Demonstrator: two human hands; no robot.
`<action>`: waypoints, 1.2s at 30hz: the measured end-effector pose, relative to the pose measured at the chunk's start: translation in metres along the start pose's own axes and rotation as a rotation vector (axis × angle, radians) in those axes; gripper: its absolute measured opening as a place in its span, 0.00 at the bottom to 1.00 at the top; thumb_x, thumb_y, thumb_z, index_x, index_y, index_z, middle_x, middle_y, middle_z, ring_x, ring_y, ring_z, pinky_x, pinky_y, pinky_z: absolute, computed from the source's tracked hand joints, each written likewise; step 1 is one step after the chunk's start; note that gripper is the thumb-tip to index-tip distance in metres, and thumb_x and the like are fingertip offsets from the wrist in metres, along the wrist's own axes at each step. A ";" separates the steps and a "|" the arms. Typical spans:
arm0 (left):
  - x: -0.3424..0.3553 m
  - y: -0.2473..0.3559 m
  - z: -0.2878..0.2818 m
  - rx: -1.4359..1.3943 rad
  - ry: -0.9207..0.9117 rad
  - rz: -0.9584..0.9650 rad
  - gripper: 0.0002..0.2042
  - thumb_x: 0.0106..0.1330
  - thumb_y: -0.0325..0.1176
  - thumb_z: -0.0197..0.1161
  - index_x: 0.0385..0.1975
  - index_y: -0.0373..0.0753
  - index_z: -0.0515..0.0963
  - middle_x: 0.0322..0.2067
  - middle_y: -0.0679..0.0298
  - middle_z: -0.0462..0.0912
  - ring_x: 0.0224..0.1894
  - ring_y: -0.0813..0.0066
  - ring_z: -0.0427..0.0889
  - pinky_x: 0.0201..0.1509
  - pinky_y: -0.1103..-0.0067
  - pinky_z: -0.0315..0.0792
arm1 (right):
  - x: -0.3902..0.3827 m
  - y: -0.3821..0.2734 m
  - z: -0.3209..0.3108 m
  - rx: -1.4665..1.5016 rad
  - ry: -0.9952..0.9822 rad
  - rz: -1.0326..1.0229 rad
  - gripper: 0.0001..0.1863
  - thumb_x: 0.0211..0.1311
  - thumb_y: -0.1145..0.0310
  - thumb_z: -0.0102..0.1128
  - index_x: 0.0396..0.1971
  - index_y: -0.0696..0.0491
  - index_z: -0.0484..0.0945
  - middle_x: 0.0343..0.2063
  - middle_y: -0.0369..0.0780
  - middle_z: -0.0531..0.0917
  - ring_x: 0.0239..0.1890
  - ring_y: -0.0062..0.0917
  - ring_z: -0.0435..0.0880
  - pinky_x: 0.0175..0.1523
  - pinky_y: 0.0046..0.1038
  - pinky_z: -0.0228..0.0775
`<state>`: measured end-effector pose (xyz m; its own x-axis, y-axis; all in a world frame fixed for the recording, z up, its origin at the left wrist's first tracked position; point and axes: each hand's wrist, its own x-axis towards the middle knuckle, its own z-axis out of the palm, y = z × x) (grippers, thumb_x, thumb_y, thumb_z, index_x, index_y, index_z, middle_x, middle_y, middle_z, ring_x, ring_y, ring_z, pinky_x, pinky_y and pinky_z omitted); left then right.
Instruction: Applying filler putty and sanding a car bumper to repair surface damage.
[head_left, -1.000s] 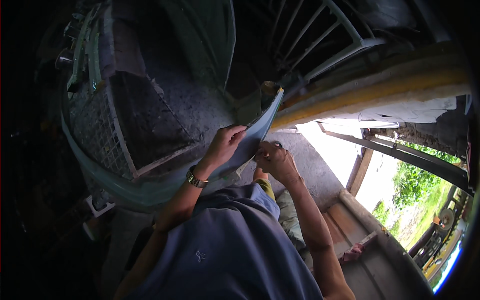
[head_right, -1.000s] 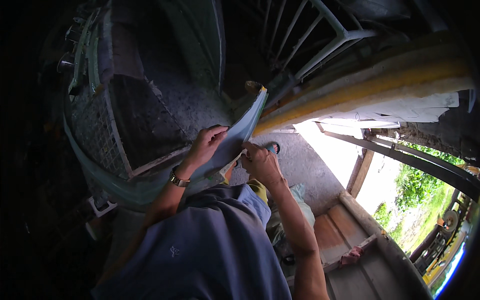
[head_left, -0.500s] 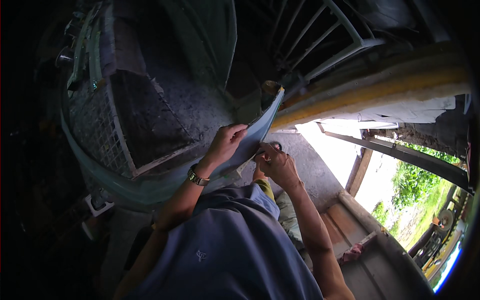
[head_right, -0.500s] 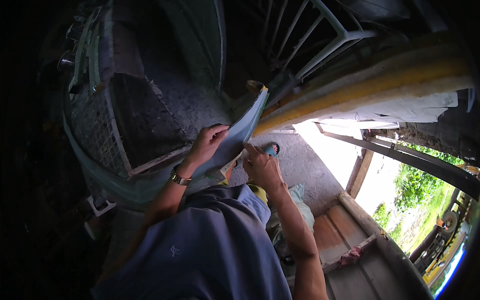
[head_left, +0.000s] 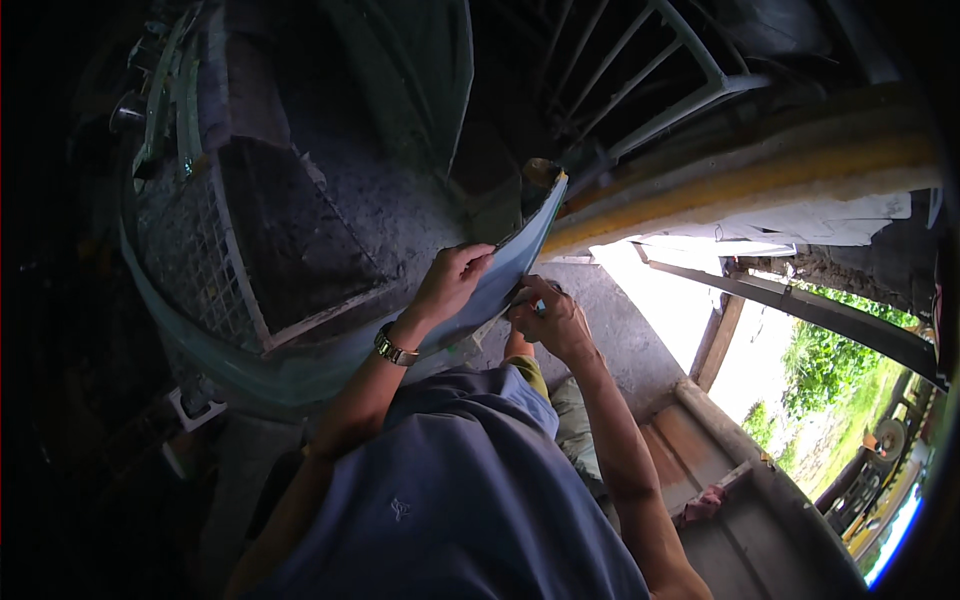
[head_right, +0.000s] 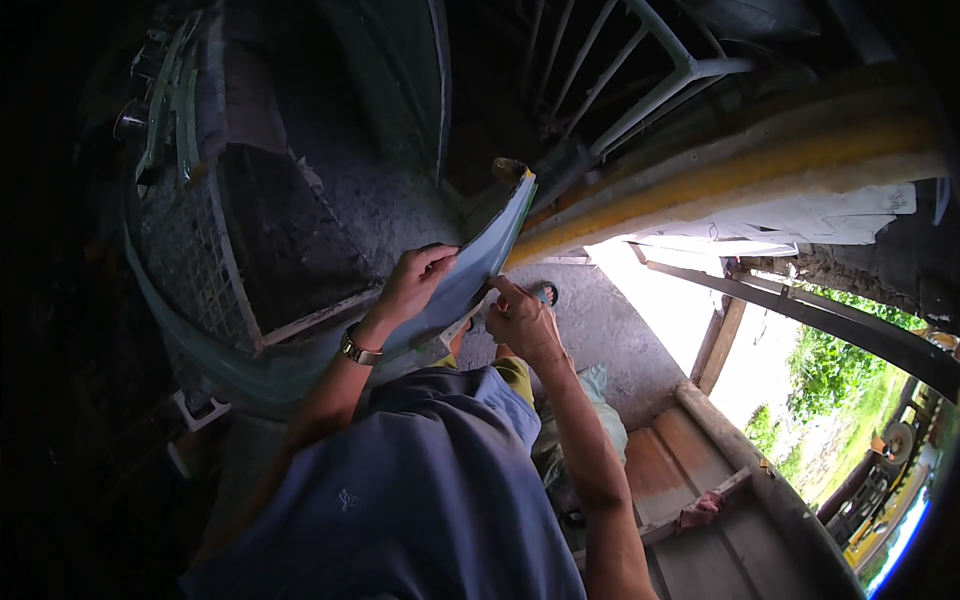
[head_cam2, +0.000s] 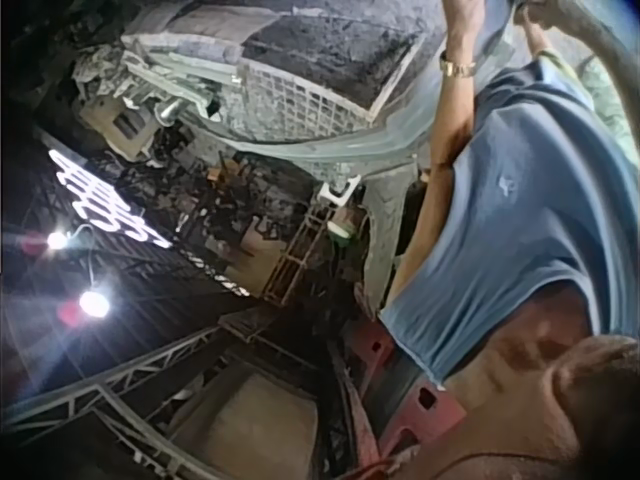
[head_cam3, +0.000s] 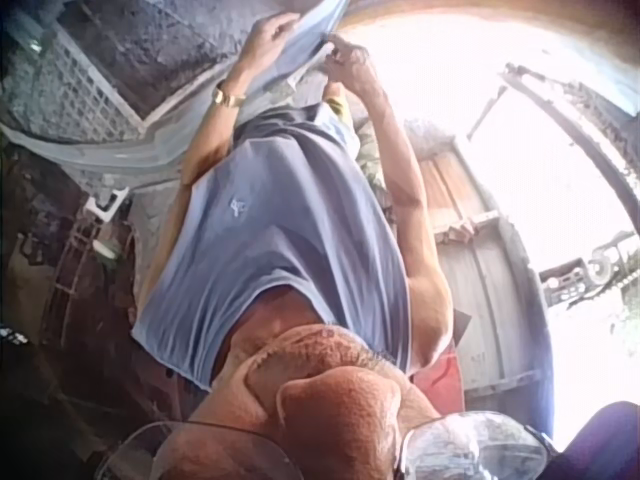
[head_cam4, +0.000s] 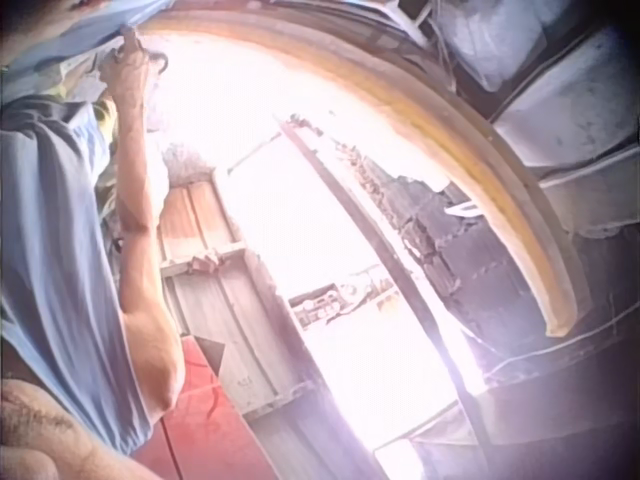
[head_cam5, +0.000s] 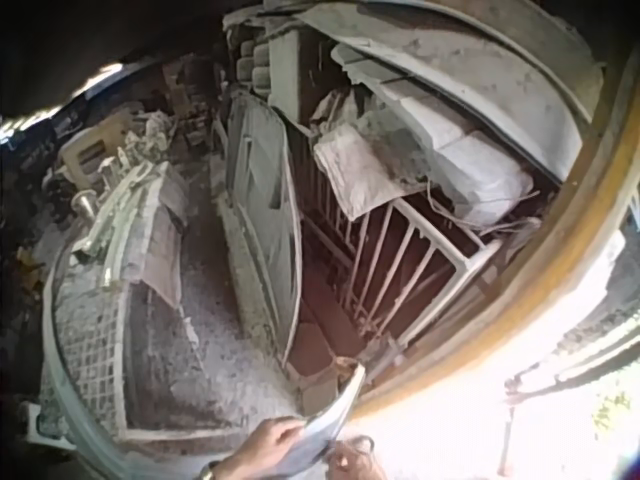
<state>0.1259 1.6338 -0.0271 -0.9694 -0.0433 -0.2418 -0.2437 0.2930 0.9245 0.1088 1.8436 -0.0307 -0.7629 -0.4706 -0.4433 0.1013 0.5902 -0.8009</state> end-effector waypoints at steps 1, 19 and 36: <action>0.000 -0.001 0.000 0.001 0.000 0.000 0.12 0.68 0.31 0.57 0.44 0.28 0.76 0.27 0.65 0.79 0.28 0.87 0.70 0.33 0.85 0.68 | 0.000 0.000 0.000 0.001 0.000 -0.001 0.20 0.54 0.69 0.56 0.50 0.47 0.74 0.32 0.43 0.82 0.34 0.39 0.83 0.39 0.36 0.74; -0.001 -0.004 0.001 -0.028 0.010 0.014 0.12 0.68 0.30 0.58 0.44 0.28 0.77 0.29 0.66 0.79 0.30 0.86 0.71 0.34 0.84 0.69 | -0.009 -0.008 -0.005 -0.217 0.060 -0.125 0.21 0.54 0.71 0.56 0.51 0.49 0.74 0.38 0.44 0.80 0.36 0.41 0.82 0.39 0.38 0.75; -0.001 0.002 -0.003 -0.004 -0.003 0.016 0.11 0.68 0.30 0.57 0.43 0.28 0.77 0.24 0.69 0.76 0.27 0.88 0.67 0.30 0.84 0.66 | 0.010 -0.003 -0.014 -0.321 0.062 -0.186 0.21 0.53 0.75 0.54 0.49 0.49 0.74 0.35 0.44 0.80 0.33 0.43 0.82 0.40 0.40 0.75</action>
<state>0.1260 1.6319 -0.0239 -0.9731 -0.0359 -0.2276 -0.2281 0.2899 0.9295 0.0921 1.8465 -0.0275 -0.7879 -0.5541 -0.2687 -0.2406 0.6787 -0.6939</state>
